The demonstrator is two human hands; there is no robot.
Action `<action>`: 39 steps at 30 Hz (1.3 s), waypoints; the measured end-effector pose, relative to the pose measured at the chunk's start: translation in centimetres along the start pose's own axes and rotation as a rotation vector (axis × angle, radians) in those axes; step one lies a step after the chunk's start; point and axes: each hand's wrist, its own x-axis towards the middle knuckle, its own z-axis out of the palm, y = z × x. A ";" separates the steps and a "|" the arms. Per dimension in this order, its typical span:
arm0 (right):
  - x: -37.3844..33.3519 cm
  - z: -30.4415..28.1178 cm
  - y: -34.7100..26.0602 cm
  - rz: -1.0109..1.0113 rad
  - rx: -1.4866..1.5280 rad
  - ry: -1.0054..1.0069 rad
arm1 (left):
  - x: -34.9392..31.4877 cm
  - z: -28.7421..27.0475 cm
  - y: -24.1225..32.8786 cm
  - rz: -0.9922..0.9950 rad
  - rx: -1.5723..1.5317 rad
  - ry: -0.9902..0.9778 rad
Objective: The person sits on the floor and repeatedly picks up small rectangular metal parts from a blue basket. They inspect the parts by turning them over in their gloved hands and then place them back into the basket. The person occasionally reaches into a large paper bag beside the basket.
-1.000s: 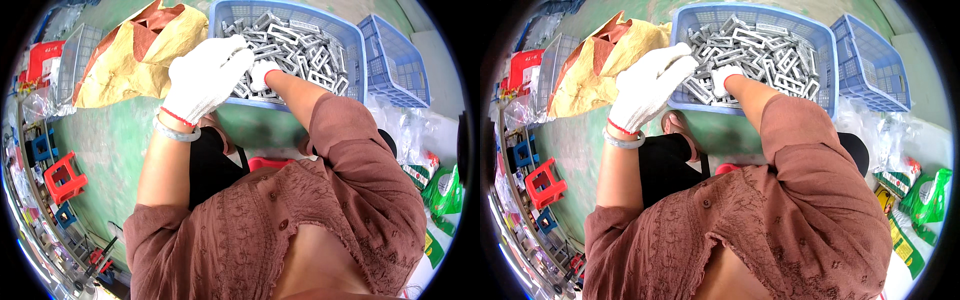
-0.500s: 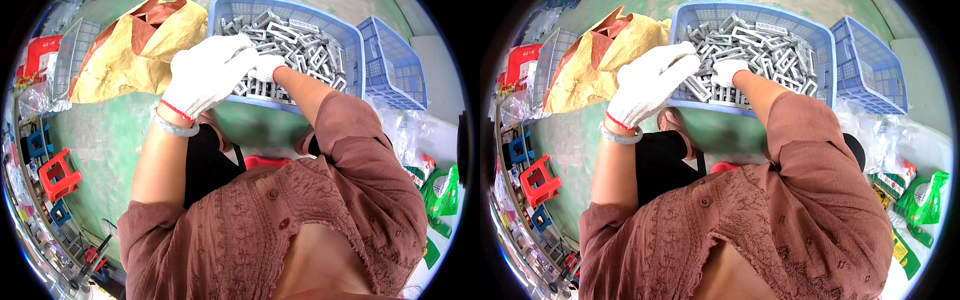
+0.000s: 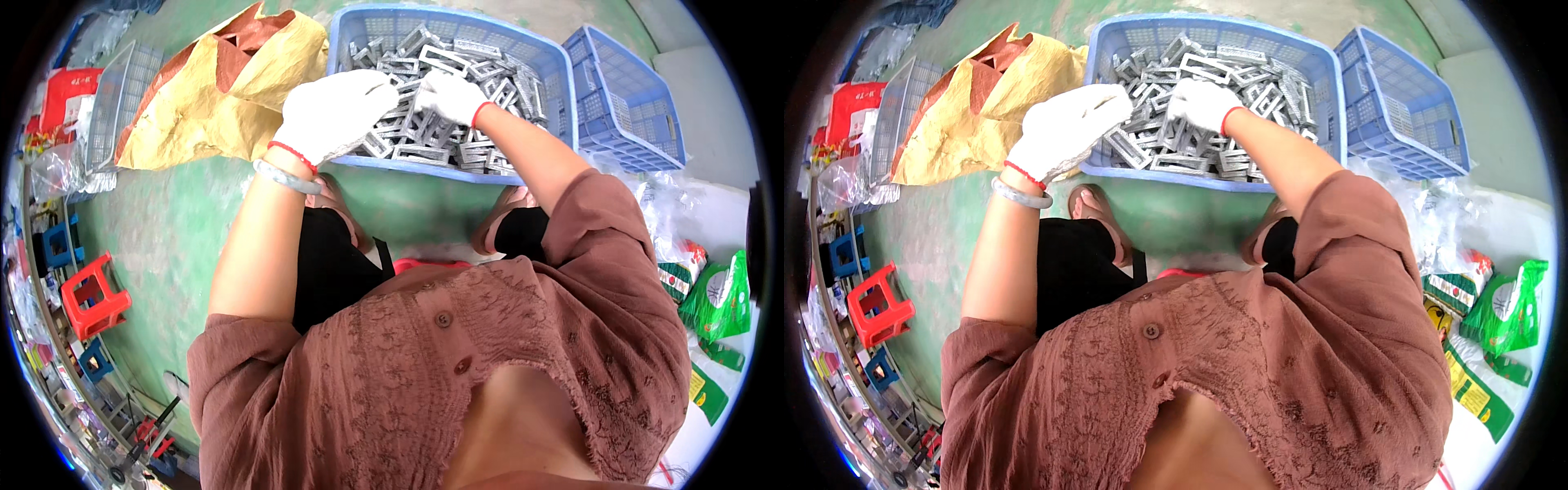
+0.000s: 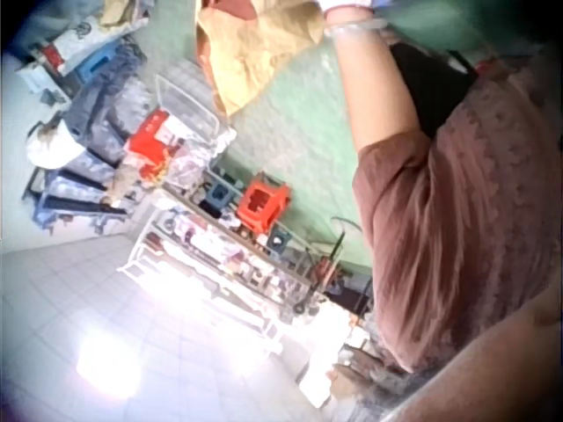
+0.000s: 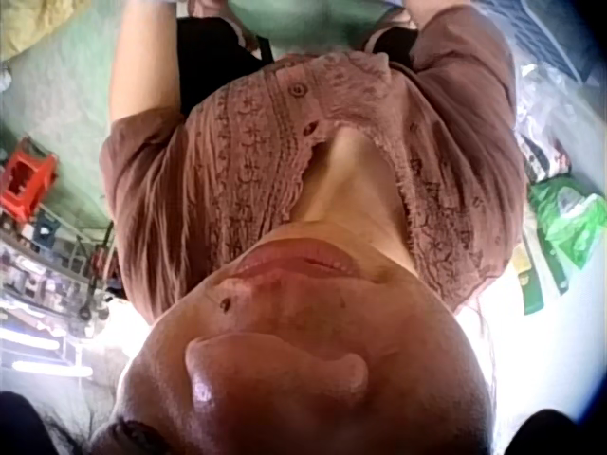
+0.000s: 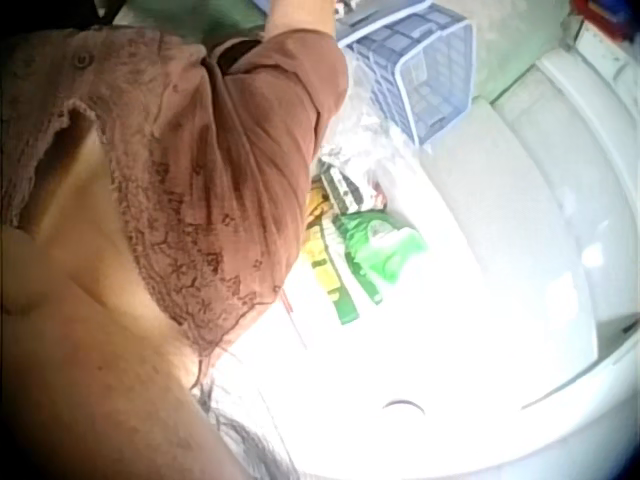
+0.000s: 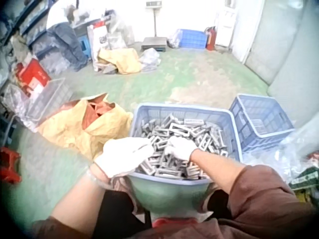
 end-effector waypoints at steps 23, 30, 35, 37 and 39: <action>-19.4 -11.0 -9.1 0.022 0.832 0.437 | -0.5 4.2 7.0 0.308 -0.768 0.424; -19.8 -12.0 -7.9 -0.061 0.624 0.433 | -0.1 4.3 8.4 0.327 -0.870 0.427; -19.6 -11.9 -7.3 -0.129 0.615 0.429 | 0.3 4.3 8.4 0.184 -1.018 0.344; -18.7 -11.4 -6.1 -0.258 0.558 0.466 | 0.3 4.0 8.7 0.170 -1.077 0.321; -18.6 -11.3 -5.9 -0.204 0.603 0.483 | 0.1 3.7 8.5 0.186 -1.137 0.300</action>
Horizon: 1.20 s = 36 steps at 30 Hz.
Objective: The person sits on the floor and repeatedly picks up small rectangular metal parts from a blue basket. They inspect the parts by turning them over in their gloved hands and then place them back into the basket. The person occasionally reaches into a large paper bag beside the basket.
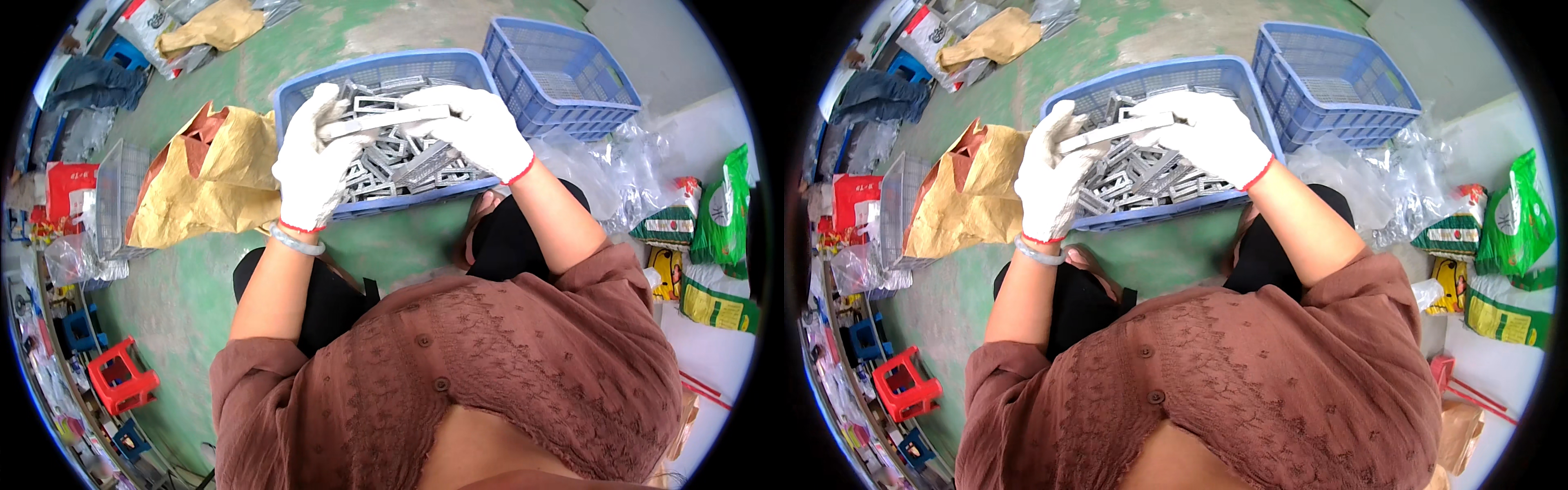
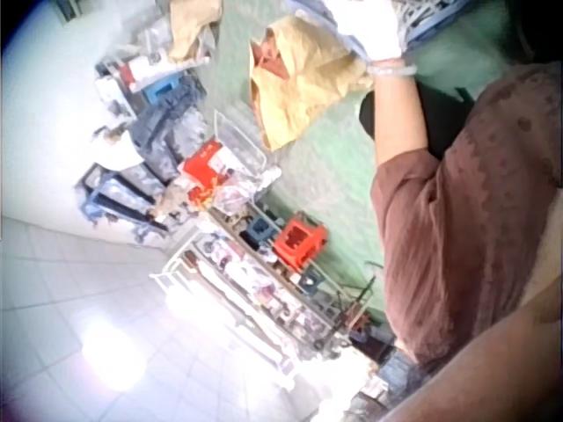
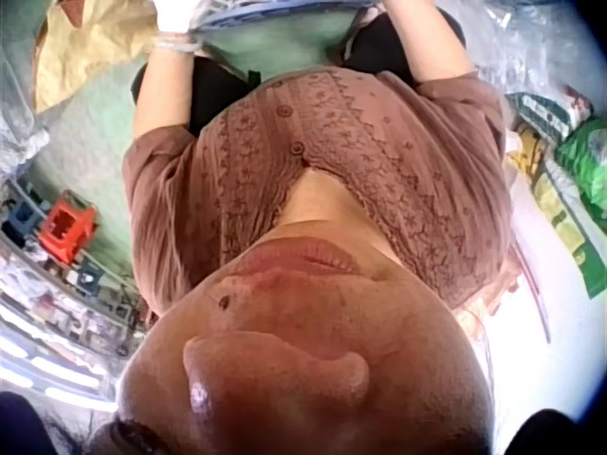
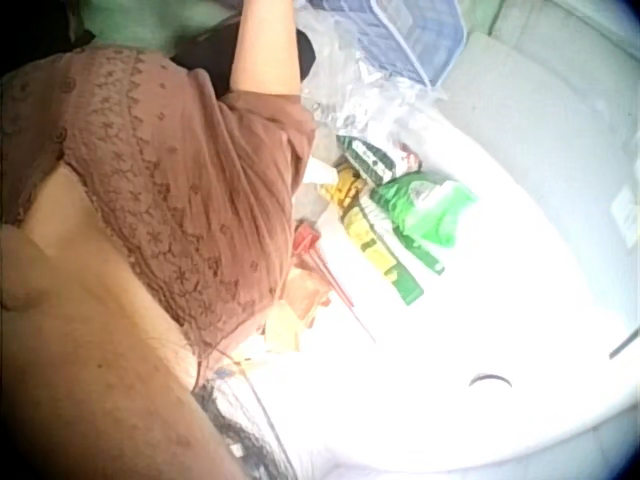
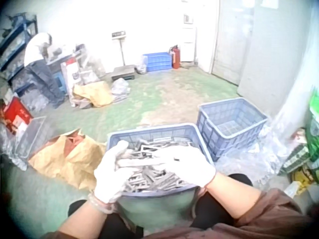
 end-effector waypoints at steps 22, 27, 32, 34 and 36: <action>0.5 0.7 2.2 -0.208 0.102 0.049 | 0.1 0.6 1.0 -0.233 -0.396 -0.070; 0.5 1.0 2.6 -0.192 -0.012 0.101 | 0.0 0.7 1.5 -0.155 -0.272 -0.048; 0.5 0.5 2.3 -0.103 0.184 0.009 | -0.4 1.3 2.9 -0.065 -0.127 -0.088; 0.5 0.6 2.1 -0.138 0.156 0.015 | -0.5 1.2 2.9 -0.064 -0.135 -0.097; 0.5 0.7 2.0 -0.148 0.086 0.016 | -0.5 1.1 2.8 -0.060 -0.139 -0.090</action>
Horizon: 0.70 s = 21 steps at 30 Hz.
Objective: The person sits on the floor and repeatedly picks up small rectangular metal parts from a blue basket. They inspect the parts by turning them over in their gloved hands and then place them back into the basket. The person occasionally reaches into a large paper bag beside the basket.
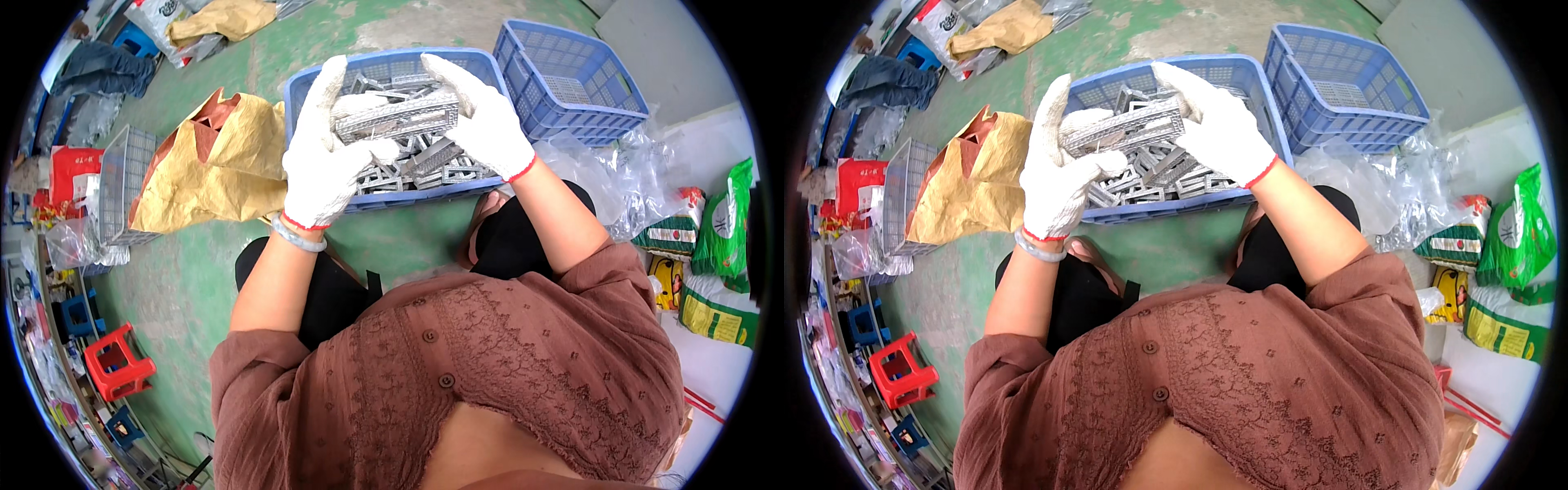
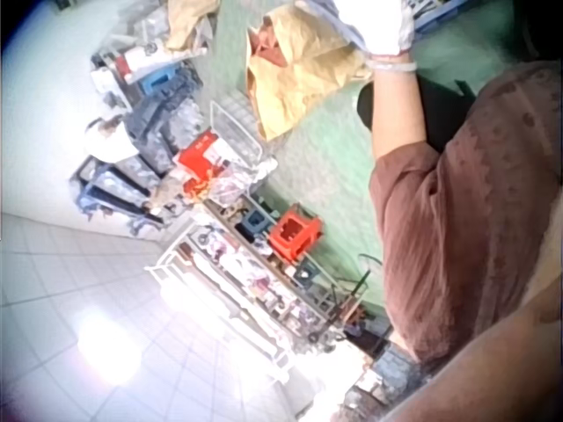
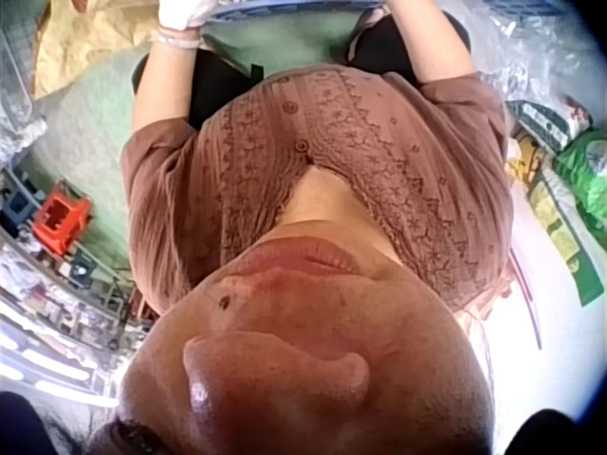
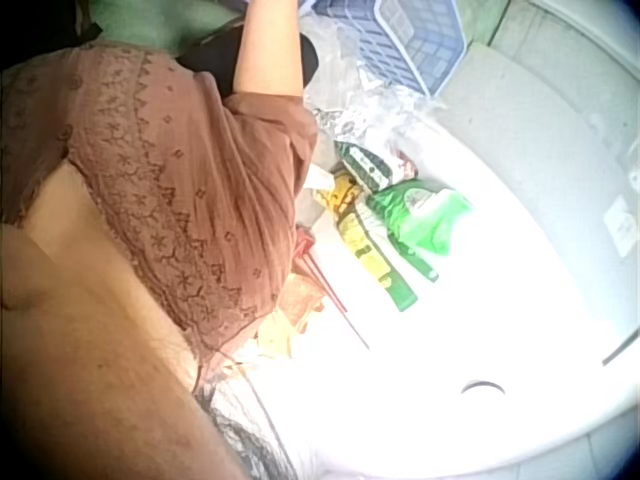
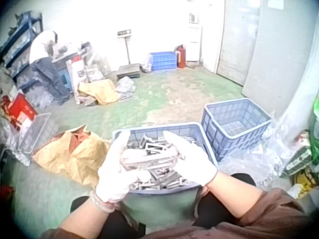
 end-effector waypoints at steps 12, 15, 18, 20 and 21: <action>0.6 0.3 -2.7 0.282 0.084 0.175 | 1.2 -5.5 -2.9 -0.295 -0.381 0.278; 0.6 -0.4 -2.9 0.266 0.128 0.200 | 1.2 -6.0 -3.1 -0.307 -0.298 0.293; 0.6 -0.7 -3.1 0.281 0.205 0.243 | 1.0 -5.5 -3.3 -0.315 -0.243 0.213; 0.9 -0.6 -3.7 0.324 0.255 0.260 | 0.9 -5.1 -3.7 -0.315 -0.275 0.113; 0.8 -0.6 -3.8 0.322 0.293 0.276 | 0.8 -3.9 -2.9 -0.315 -0.262 0.048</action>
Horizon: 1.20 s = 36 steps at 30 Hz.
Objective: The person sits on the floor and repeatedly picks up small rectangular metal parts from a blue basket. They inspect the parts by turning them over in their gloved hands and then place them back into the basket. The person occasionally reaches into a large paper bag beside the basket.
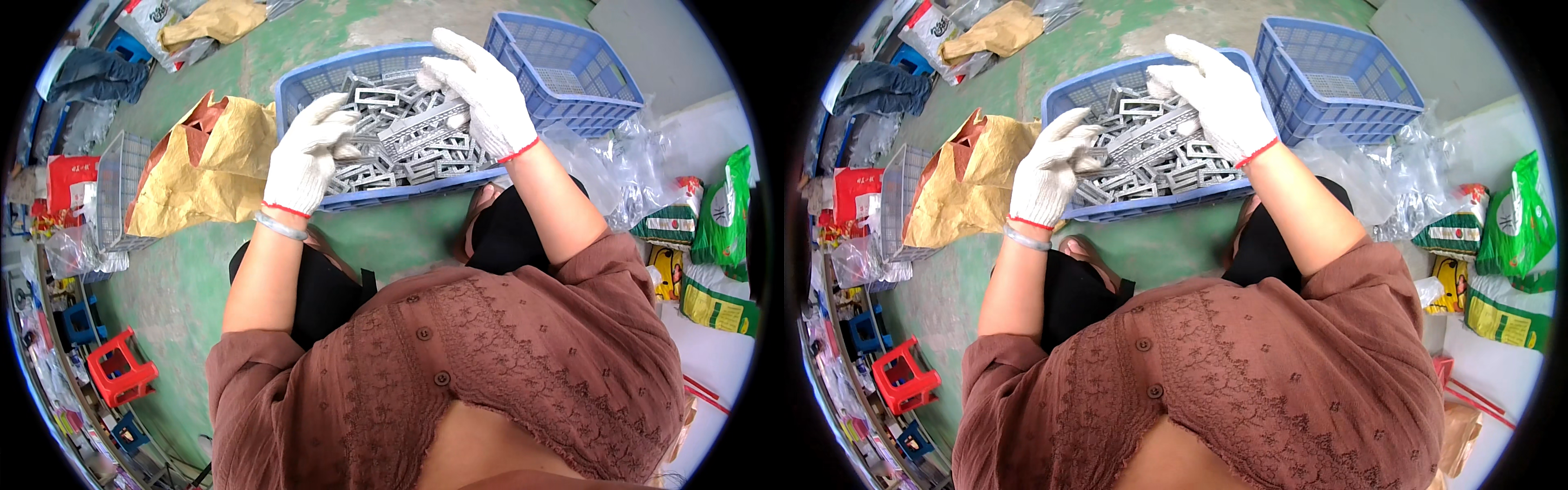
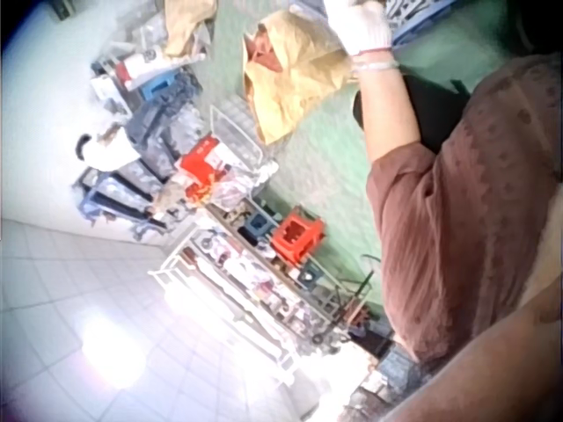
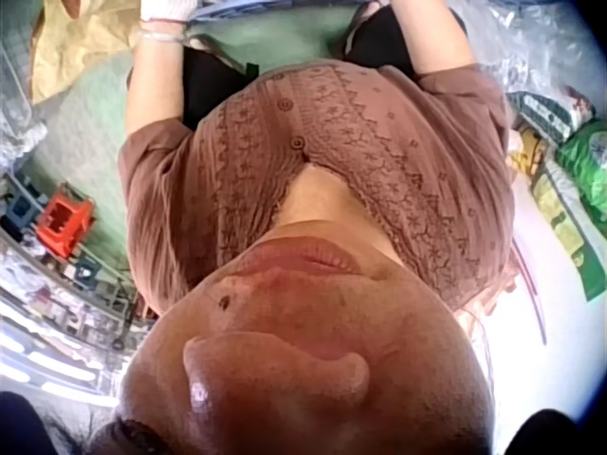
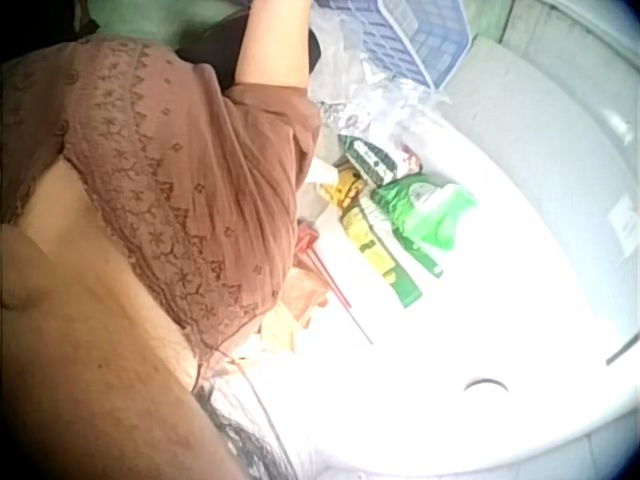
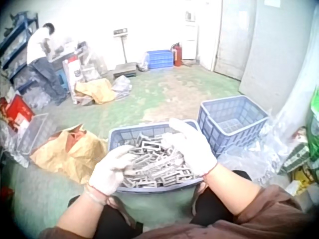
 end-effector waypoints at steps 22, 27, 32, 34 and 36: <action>1.4 0.0 2.0 0.095 0.542 -0.086 | -1.8 4.4 -1.8 0.188 0.566 0.084; 1.3 -1.3 2.3 0.189 0.144 -0.193 | -1.3 3.6 -2.1 0.288 0.531 0.109; 1.0 -1.2 1.6 0.428 0.152 -0.281 | -0.9 2.8 -2.3 0.314 0.486 0.085; 0.3 -0.6 0.7 0.399 0.049 -0.217 | -0.9 2.5 -2.3 0.319 0.478 0.066; 0.1 -0.3 0.4 0.383 0.019 -0.191 | -1.0 2.4 -2.2 0.318 0.516 0.063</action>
